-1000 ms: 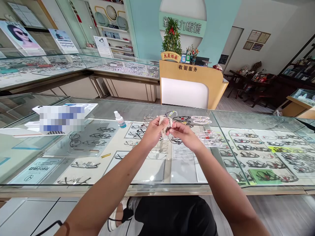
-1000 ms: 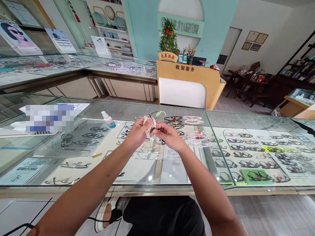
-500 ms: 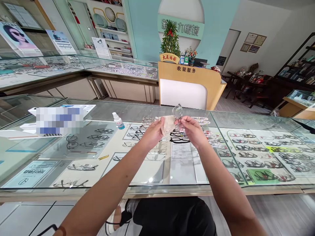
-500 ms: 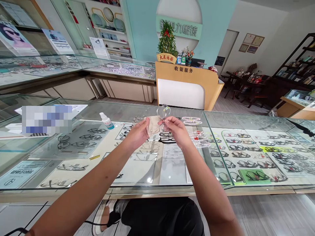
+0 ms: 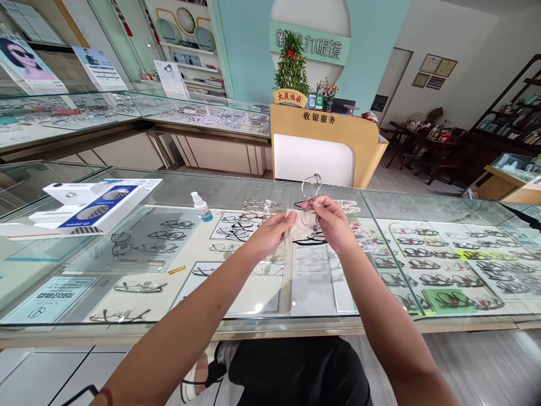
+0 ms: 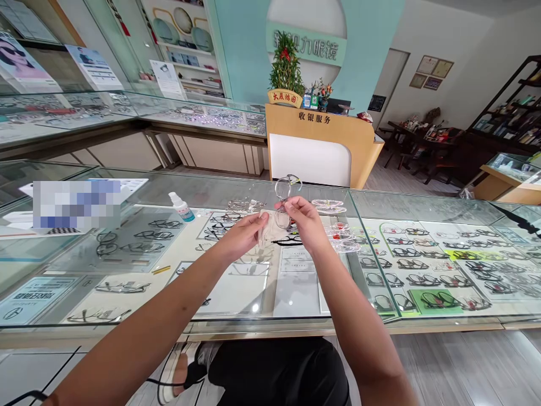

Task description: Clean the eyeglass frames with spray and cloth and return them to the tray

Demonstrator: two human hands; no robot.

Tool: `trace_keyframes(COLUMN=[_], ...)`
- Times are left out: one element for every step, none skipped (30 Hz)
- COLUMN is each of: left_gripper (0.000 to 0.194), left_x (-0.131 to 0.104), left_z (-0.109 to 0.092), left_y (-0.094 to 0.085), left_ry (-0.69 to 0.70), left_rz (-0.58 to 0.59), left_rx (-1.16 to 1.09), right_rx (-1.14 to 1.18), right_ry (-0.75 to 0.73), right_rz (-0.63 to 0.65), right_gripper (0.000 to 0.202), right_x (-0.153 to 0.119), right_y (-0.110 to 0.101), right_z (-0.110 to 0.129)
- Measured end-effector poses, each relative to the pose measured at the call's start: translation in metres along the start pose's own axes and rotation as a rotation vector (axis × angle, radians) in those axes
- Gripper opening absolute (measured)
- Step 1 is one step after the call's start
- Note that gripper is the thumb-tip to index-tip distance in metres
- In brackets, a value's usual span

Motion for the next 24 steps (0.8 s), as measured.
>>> trace_keyframes(left_gripper=[0.067, 0.067, 0.068, 0.068, 0.067, 0.067, 0.066, 0.066, 0.065, 0.065, 0.064, 0.064, 0.064, 0.063, 0.062, 0.062, 0.063, 0.063, 0.064, 0.065, 0.065, 0.066, 0.065, 0.065], left_x=[-0.001, -0.002, -0.003, -0.004, -0.005, -0.005, -0.006, -0.006, -0.005, -0.005, -0.004, -0.004, -0.003, -0.003, -0.002, -0.002, -0.002, -0.002, -0.002, -0.002, -0.003, -0.004, -0.004, -0.005], left_z=[0.001, 0.001, 0.000, -0.001, -0.003, -0.006, -0.009, -0.011, -0.012, -0.013, -0.013, -0.013, -0.012, -0.011, -0.010, -0.009, -0.008, -0.007, -0.008, -0.010, -0.011, -0.013, -0.014, -0.014], left_y=[0.004, 0.008, 0.011, 0.014, 0.016, 0.018, 0.020, 0.020, 0.020, 0.020, 0.021, 0.020, 0.020, 0.020, 0.018, 0.017, 0.016, 0.016, 0.016, 0.017, 0.018, 0.019, 0.020, 0.021], left_ry=[-0.006, -0.014, -0.020, -0.016, -0.007, 0.006, 0.022, 0.038, 0.053, 0.066, 0.076, 0.084, 0.090, 0.092, 0.091, 0.088, 0.085, 0.085, 0.089, 0.094, 0.095, 0.093, 0.087, 0.077], left_rz=[0.027, 0.057, 0.082, 0.092, 0.099, 0.101, 0.094, 0.080, 0.064, 0.053, 0.044, 0.038, 0.033, 0.027, 0.019, 0.009, 0.004, 0.001, 0.003, 0.010, 0.020, 0.030, 0.040, 0.050], left_rx=[0.007, 0.008, 0.003, -0.006, -0.019, -0.032, -0.043, -0.050, -0.055, -0.058, -0.059, -0.057, -0.052, -0.043, -0.032, -0.021, -0.011, -0.004, -0.001, 0.001, 0.003, 0.007, 0.010, 0.013], right_rx=[0.001, 0.005, 0.011, 0.019, 0.027, 0.035, 0.042, 0.046, 0.046, 0.044, 0.038, 0.030, 0.020, 0.006, -0.010, -0.028, -0.045, -0.055, -0.059, -0.055, -0.047, -0.040, -0.036, -0.035], right_ry=[0.015, 0.034, 0.053, 0.068, 0.077, 0.078, 0.073, 0.067, 0.061, 0.058, 0.058, 0.060, 0.063, 0.066, 0.066, 0.062, 0.060, 0.061, 0.069, 0.080, 0.092, 0.102, 0.108, 0.110], right_rz=[0.003, 0.004, 0.004, 0.005, 0.009, 0.014, 0.019, 0.021, 0.023, 0.025, 0.029, 0.034, 0.039, 0.040, 0.038, 0.032, 0.025, 0.018, 0.014, 0.013, 0.013, 0.014, 0.017, 0.019], right_gripper=[0.038, 0.039, 0.041, 0.042, 0.042, 0.042, 0.042, 0.041, 0.041, 0.041, 0.041, 0.041, 0.041, 0.041, 0.041, 0.041, 0.041, 0.042, 0.042, 0.043, 0.044, 0.045, 0.046, 0.047], right_x=[0.000, -0.001, -0.001, -0.001, -0.002, -0.002, -0.002, -0.002, -0.002, -0.002, -0.002, -0.002, -0.002, -0.002, -0.003, -0.003, -0.003, -0.003, -0.003, -0.003, -0.003, -0.003, -0.003, -0.003], right_y=[0.002, 0.003, 0.004, 0.006, 0.007, 0.008, 0.009, 0.009, 0.010, 0.010, 0.010, 0.010, 0.011, 0.011, 0.010, 0.010, 0.009, 0.009, 0.009, 0.009, 0.010, 0.011, 0.012, 0.013], right_z=[-0.003, -0.006, -0.009, -0.012, -0.014, -0.015, -0.016, -0.015, -0.015, -0.015, -0.016, -0.016, -0.016, -0.017, -0.017, -0.017, -0.017, -0.017, -0.018, -0.019, -0.020, -0.021, -0.022, -0.022])
Point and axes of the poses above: each hand's wrist, its own x-axis towards the middle knuckle, its own y-axis out of the palm, z = x × y, the point moved 10 cm from there along x, towards the middle knuckle, and after that the axes turned 3 degrees about x, right-handed, at the moved point
